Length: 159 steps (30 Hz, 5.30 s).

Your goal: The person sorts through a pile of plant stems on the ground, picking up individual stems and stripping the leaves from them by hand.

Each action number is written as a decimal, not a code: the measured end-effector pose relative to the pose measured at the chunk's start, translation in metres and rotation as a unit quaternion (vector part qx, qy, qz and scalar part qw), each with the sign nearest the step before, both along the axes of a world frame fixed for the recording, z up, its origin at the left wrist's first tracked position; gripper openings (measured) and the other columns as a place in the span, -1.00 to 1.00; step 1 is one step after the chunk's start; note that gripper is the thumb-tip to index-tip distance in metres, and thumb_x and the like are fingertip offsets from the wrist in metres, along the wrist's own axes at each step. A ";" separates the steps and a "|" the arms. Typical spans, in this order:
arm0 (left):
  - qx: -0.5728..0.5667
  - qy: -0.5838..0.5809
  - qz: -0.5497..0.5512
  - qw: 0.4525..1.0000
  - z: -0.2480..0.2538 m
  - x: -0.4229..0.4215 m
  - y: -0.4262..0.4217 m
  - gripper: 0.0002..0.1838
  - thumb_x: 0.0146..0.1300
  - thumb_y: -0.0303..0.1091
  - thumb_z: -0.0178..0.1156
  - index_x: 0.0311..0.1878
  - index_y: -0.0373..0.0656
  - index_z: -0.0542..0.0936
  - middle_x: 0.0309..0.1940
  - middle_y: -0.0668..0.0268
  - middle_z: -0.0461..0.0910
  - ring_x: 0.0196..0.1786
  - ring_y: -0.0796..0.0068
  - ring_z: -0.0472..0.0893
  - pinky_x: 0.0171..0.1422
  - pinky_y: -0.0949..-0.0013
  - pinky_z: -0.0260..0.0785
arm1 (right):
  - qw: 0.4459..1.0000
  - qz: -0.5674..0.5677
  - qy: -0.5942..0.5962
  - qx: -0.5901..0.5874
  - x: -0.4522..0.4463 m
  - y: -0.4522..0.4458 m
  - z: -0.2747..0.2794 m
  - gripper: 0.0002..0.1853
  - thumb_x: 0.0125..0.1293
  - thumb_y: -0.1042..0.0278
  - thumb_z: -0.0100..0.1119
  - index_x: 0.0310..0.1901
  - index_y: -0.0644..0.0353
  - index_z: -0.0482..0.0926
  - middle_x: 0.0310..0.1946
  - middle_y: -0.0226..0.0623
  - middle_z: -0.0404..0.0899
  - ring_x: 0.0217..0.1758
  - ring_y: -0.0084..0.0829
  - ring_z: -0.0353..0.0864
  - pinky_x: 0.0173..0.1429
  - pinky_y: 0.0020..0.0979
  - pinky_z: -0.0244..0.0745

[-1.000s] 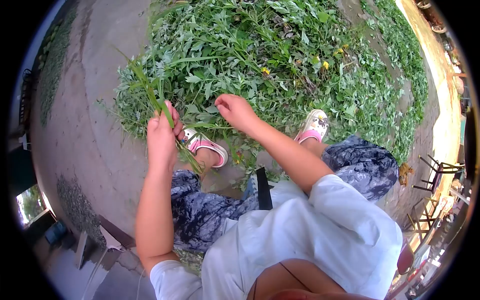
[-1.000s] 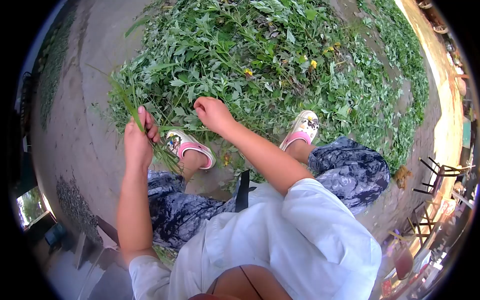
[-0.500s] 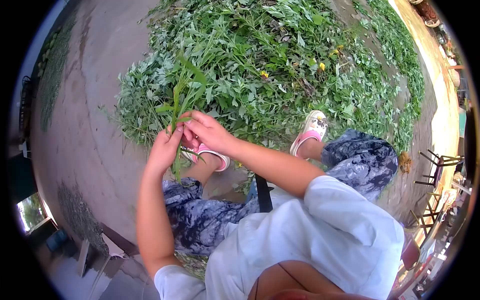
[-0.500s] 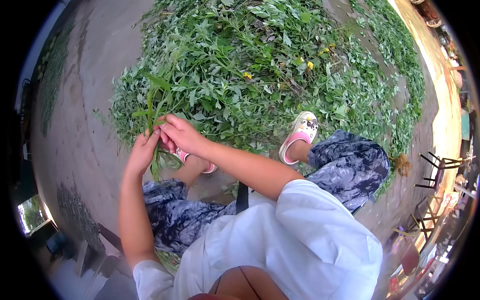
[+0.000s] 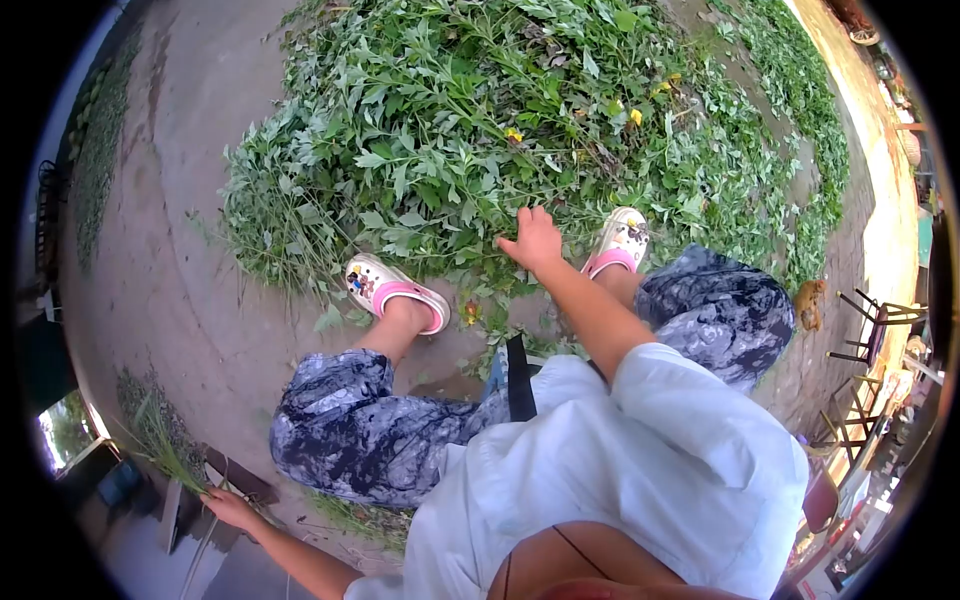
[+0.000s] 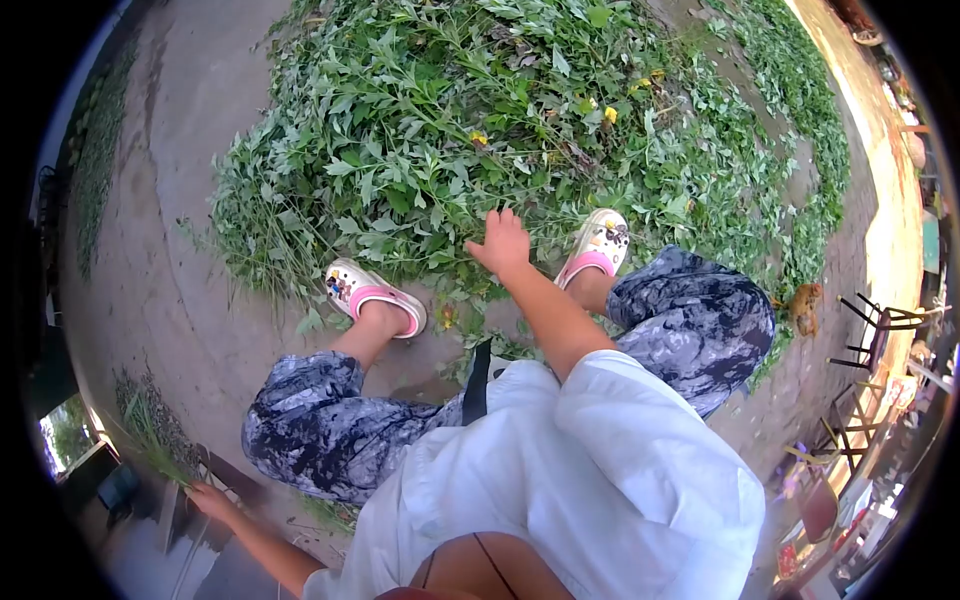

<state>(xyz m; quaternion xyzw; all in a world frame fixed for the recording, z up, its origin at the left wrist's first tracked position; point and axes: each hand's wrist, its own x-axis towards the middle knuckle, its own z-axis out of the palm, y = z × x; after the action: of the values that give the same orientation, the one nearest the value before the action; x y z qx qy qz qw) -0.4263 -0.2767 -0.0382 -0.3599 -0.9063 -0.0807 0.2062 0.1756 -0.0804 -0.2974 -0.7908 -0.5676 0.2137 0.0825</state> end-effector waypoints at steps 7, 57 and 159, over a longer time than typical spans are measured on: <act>-0.188 -0.377 0.333 0.843 -0.085 -0.082 -0.219 -0.44 0.19 -0.02 -0.02 0.08 -0.30 0.35 -0.10 -0.01 0.43 -0.21 0.20 0.50 -0.18 0.15 0.39 | 0.991 0.107 0.046 0.069 0.019 0.031 0.008 -0.77 0.02 0.26 0.09 -0.31 0.19 0.47 -0.35 -0.23 0.47 -0.25 -0.23 0.50 -0.23 -0.31 0.45; -0.114 -0.892 -0.161 0.407 -0.038 0.430 0.196 -0.84 0.25 -0.28 0.04 -0.29 -0.18 0.45 -0.69 0.58 0.18 -0.68 0.80 0.07 -0.64 0.67 -0.10 | 0.658 0.044 0.747 0.079 -0.028 0.043 0.193 -0.88 0.20 0.42 0.09 -0.28 0.26 0.49 -0.43 -0.39 0.51 -0.42 -0.61 0.46 -0.31 -0.59 0.37; -0.166 -0.943 -0.283 0.053 -0.012 0.446 0.207 -0.60 0.18 -0.10 0.08 -0.01 -0.13 0.33 -0.66 0.54 0.14 -0.64 0.68 0.13 -0.54 0.55 -0.06 | 0.723 0.075 0.679 0.105 0.016 0.052 0.287 -0.67 0.12 0.18 0.20 -0.16 0.23 0.53 -0.40 -0.42 0.53 -0.51 -0.71 0.38 -0.51 -0.69 0.23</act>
<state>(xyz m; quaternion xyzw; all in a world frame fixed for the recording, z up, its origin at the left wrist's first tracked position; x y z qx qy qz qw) 0.0194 -0.0699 -0.0499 -0.2336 -0.1538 -0.2521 -0.9264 0.1913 -0.0284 -0.0099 -0.3755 -0.4360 0.6380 0.5117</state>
